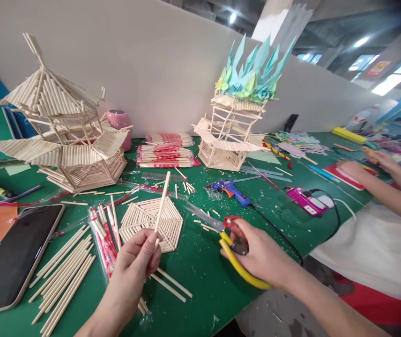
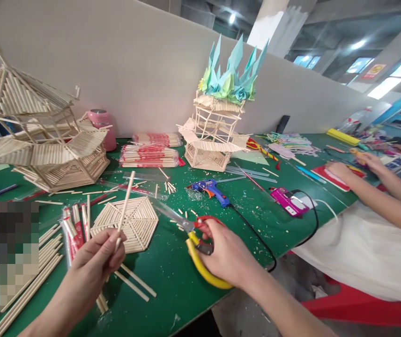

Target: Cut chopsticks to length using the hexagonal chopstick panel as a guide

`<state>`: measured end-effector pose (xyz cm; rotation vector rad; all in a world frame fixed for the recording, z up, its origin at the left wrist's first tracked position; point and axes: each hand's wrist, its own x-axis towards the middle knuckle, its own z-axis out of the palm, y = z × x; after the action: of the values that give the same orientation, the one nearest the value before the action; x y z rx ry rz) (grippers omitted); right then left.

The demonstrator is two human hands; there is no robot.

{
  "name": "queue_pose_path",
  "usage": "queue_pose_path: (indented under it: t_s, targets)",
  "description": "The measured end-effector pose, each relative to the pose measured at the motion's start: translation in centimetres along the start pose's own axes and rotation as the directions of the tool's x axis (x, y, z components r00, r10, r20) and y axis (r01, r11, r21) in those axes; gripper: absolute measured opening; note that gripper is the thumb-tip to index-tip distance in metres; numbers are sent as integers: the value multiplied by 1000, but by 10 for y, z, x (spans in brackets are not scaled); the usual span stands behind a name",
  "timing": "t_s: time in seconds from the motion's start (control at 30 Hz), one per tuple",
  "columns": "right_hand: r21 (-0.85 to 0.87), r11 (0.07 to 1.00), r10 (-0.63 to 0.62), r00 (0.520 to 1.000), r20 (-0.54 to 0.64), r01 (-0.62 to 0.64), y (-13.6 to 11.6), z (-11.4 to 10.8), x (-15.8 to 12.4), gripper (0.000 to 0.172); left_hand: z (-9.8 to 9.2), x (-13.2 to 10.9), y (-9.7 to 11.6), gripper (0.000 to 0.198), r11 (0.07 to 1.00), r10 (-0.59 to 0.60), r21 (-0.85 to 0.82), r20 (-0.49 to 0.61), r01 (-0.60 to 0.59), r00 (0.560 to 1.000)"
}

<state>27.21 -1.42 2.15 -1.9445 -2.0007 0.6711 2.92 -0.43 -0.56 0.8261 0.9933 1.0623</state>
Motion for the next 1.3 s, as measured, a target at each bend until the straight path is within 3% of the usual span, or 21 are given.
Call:
queue_pose_path:
  t_s: [0.1, 0.2, 0.3, 0.37, 0.43, 0.5, 0.53, 0.57, 0.67, 0.8, 0.9, 1.13, 1.3]
  targets:
    - [-228, 972, 51, 997, -50, -61, 25, -8, 8, 39, 2, -3, -3, 22, 950, 147, 282, -30, -133, 989]
    - [-351, 935, 46, 999, -22, -51, 35, -17, 9, 47, 2, -6, -7, 9, 751, 391, 561, 46, -347, 919]
    - [-418, 908, -87, 987, -134, 23, 21, -27, 1, 28, 0, -6, -9, 13, 542, 471, 696, 212, -471, 856]
    - [-421, 900, -252, 922, -295, 111, -1, -30, -7, 15, -2, -6, -10, 16, 416, 473, 759, 289, -501, 832]
    - [-406, 848, -486, 802, -346, 339, -27, -25, -11, 8, -3, -6, -12, 17, 304, 467, 798, 351, -520, 812]
    - [-425, 733, -653, 725, -218, 532, -51, -15, -9, 16, -3, -6, -13, 17, 213, 460, 817, 400, -536, 792]
    - [-432, 689, -693, 703, -159, 582, -60, -8, -4, 22, -3, -7, -13, 18, 181, 459, 821, 416, -541, 785]
    - [-436, 677, -693, 713, -106, 593, -66, 0, 1, 24, -3, -7, -13, 18, 162, 455, 825, 425, -542, 783]
    - [-485, 626, -697, 717, 3, 611, -71, 17, 20, 22, -5, -6, -10, 19, 203, 424, 835, 395, -511, 815]
    - [-544, 552, -735, 677, 39, 631, -66, 25, 37, 20, -5, -3, -3, 21, 436, 323, 804, 280, -404, 904]
    - [-556, 538, -747, 663, 33, 634, -65, 26, 40, 22, -3, -2, 3, 22, 556, 272, 760, 215, -336, 938]
    - [-557, 562, -741, 671, -12, 611, -69, 32, 42, 21, -3, 0, 7, 24, 683, 257, 679, 122, -270, 959]
    - [-562, 566, -775, 621, -115, 603, -67, 39, 44, 16, -7, 2, 8, 26, 714, 180, 667, 117, -212, 977]
